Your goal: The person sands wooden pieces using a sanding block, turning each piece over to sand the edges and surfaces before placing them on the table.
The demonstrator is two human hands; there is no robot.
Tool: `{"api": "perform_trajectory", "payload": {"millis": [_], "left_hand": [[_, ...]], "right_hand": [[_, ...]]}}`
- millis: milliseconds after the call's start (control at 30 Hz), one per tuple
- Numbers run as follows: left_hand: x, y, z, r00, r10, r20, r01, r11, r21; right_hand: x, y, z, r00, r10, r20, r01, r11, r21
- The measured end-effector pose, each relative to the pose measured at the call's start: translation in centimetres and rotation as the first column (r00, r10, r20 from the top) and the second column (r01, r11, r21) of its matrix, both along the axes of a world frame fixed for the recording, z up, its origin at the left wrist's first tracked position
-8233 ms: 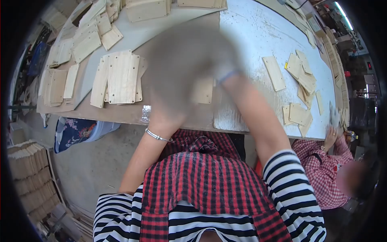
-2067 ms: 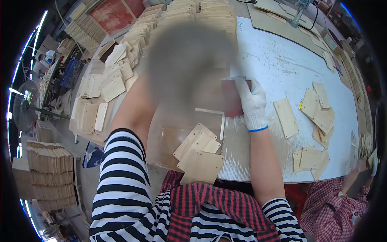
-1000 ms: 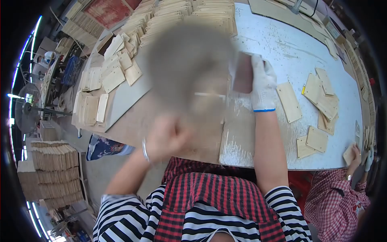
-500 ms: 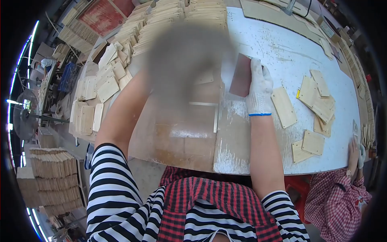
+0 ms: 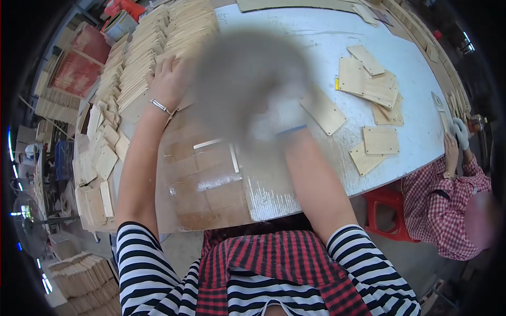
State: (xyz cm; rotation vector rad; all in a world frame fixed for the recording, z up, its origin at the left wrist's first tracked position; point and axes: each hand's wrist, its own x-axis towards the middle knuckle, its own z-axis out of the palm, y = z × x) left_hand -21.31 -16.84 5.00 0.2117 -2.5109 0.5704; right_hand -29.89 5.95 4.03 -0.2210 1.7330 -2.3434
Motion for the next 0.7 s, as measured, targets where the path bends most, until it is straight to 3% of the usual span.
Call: {"api": "perform_trajectory", "payload": {"millis": [33, 67, 100, 133, 167, 200, 233, 433, 533, 600, 700], "left_hand": [[-0.2, 0.3, -0.1, 1.0, 0.019, -0.01, -0.019, 1.0, -0.008], [-1.1, 0.8, -0.5, 0.995, -0.073, 0.072, 0.062, 0.988, 0.14], [-2.1, 4.3, -0.9, 0.99, -0.141, 0.017, 0.138, 0.982, 0.127], [-3.1, 7.8, -1.2, 0.977, -0.209, -0.035, 0.211, 0.972, 0.106], [-4.0, 11.3, -1.5, 0.958, -0.275, -0.084, 0.281, 0.956, 0.079], [-4.7, 12.7, -1.9, 0.95, -0.291, -0.112, 0.301, 0.95, 0.081], [-5.1, 13.4, -2.0, 0.951, -0.285, -0.117, 0.297, 0.949, 0.102], [-3.4, 12.9, -0.5, 0.992, -0.127, 0.008, 0.112, 0.905, 0.411], [0.9, 13.2, 2.1, 0.989, -0.125, 0.084, 0.058, 0.831, 0.553], [4.1, 14.0, 4.1, 0.975, -0.15, 0.166, 0.014, 0.781, 0.624], [8.6, 15.4, 5.9, 0.929, -0.18, 0.324, -0.105, 0.711, 0.695]], "right_hand": [[-0.1, 0.4, 0.3, 0.999, -0.007, -0.038, 0.008, 0.999, 0.032], [-0.2, 1.1, 0.8, 0.989, -0.03, -0.147, 0.044, 0.995, 0.093], [-0.1, 2.4, 1.3, 0.921, -0.066, -0.383, 0.148, 0.97, 0.191], [0.1, 4.3, 2.8, 0.668, -0.096, -0.738, 0.321, 0.932, 0.17], [0.3, 5.0, 4.8, 0.904, -0.111, -0.413, 0.064, 0.99, -0.125], [0.5, 5.8, 6.8, 0.996, -0.082, -0.017, 0.06, 0.843, -0.535], [1.2, 5.9, 9.4, 0.98, -0.199, 0.031, 0.173, 0.755, -0.633], [1.6, 10.6, 10.0, 0.969, -0.245, 0.013, 0.209, 0.797, -0.566], [2.7, 11.1, 9.1, 0.964, -0.263, 0.047, 0.245, 0.802, -0.545], [3.2, 11.5, 8.0, 0.987, -0.158, -0.02, 0.126, 0.853, -0.507], [4.8, 10.9, 8.1, 0.987, -0.15, -0.064, 0.113, 0.912, -0.395]]}}
